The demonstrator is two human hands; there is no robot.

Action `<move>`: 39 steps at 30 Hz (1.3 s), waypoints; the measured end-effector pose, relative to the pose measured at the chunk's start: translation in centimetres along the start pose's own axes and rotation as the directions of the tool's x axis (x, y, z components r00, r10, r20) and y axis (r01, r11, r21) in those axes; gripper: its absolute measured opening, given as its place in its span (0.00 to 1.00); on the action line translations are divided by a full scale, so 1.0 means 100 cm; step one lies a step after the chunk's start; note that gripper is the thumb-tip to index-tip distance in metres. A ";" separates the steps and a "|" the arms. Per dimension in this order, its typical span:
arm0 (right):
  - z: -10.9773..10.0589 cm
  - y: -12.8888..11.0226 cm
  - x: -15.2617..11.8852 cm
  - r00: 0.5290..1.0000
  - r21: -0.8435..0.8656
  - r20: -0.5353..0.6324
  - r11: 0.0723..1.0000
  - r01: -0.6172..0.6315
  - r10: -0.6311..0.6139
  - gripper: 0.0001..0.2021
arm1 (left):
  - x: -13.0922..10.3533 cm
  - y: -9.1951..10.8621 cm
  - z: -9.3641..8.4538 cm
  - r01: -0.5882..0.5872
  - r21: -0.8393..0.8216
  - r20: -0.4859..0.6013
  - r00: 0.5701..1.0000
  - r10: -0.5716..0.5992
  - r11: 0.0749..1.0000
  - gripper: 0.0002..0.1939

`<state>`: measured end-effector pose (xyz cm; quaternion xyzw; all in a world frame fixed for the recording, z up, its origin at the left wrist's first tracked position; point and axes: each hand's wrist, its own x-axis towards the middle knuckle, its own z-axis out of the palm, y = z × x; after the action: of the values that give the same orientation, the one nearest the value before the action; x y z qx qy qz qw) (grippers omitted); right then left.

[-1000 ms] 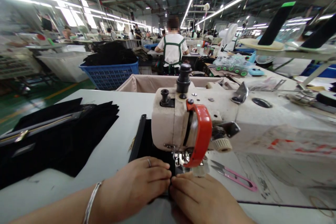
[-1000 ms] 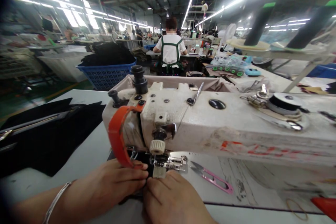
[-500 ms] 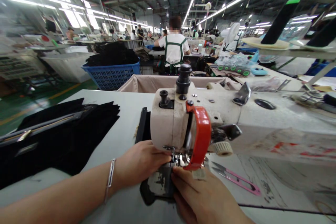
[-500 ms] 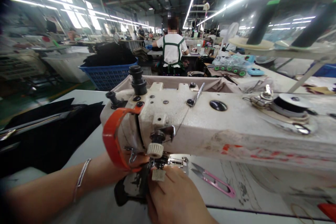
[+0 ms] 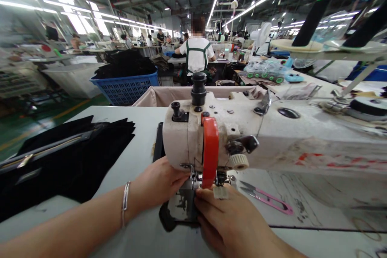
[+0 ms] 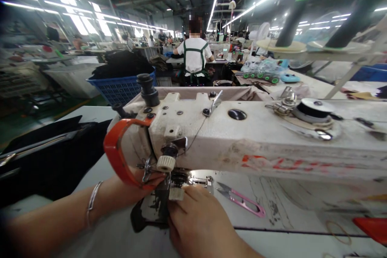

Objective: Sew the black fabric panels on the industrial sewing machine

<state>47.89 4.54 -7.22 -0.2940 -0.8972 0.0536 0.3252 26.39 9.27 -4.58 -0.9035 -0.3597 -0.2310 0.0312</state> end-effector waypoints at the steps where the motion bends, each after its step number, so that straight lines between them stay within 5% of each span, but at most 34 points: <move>1: -0.001 0.000 -0.001 1.000 0.007 0.003 1.000 0.006 -0.006 0.12 | -0.001 0.003 -0.003 -0.001 -0.022 0.026 1.000 0.002 1.000 0.13; 8: -0.008 0.001 -0.004 1.000 0.019 0.012 1.000 0.004 -0.004 0.13 | -0.013 0.030 -0.020 0.148 -0.193 0.225 0.969 -0.103 0.970 0.11; 14: -0.007 0.001 -0.009 0.995 0.022 0.091 0.999 0.026 -0.028 0.12 | -0.030 0.029 -0.011 -0.004 -0.087 0.257 0.966 0.026 0.996 0.18; 19: -0.005 0.002 -0.009 0.994 0.033 0.105 0.999 0.012 -0.015 0.14 | -0.022 0.023 -0.019 -0.015 -0.070 0.351 0.936 0.039 0.997 0.16; 24: -0.018 0.005 -0.007 0.992 0.199 0.128 0.979 -0.041 0.015 0.15 | -0.029 0.049 -0.037 -0.021 -0.104 0.296 0.954 0.051 0.994 0.18; 28: -0.033 0.009 -0.006 0.981 0.268 0.183 0.958 -0.107 0.059 0.10 | -0.054 0.070 -0.030 -0.027 -0.039 0.201 0.979 0.035 0.999 0.16; 33: -0.033 0.012 -0.006 0.980 0.201 0.199 0.978 -0.061 0.020 0.13 | -0.063 0.073 -0.019 -0.012 0.020 0.126 0.992 0.009 1.000 0.17; 39: -0.025 0.006 -0.009 0.972 0.092 0.228 0.995 0.031 -0.051 0.11 | -0.054 0.069 -0.022 -0.147 0.015 0.131 0.981 0.144 0.989 0.14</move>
<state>50.32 4.31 -5.90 -0.2526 -0.9314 0.1200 0.2330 26.70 0.24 -4.21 -0.9399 -0.2969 -0.1648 0.0355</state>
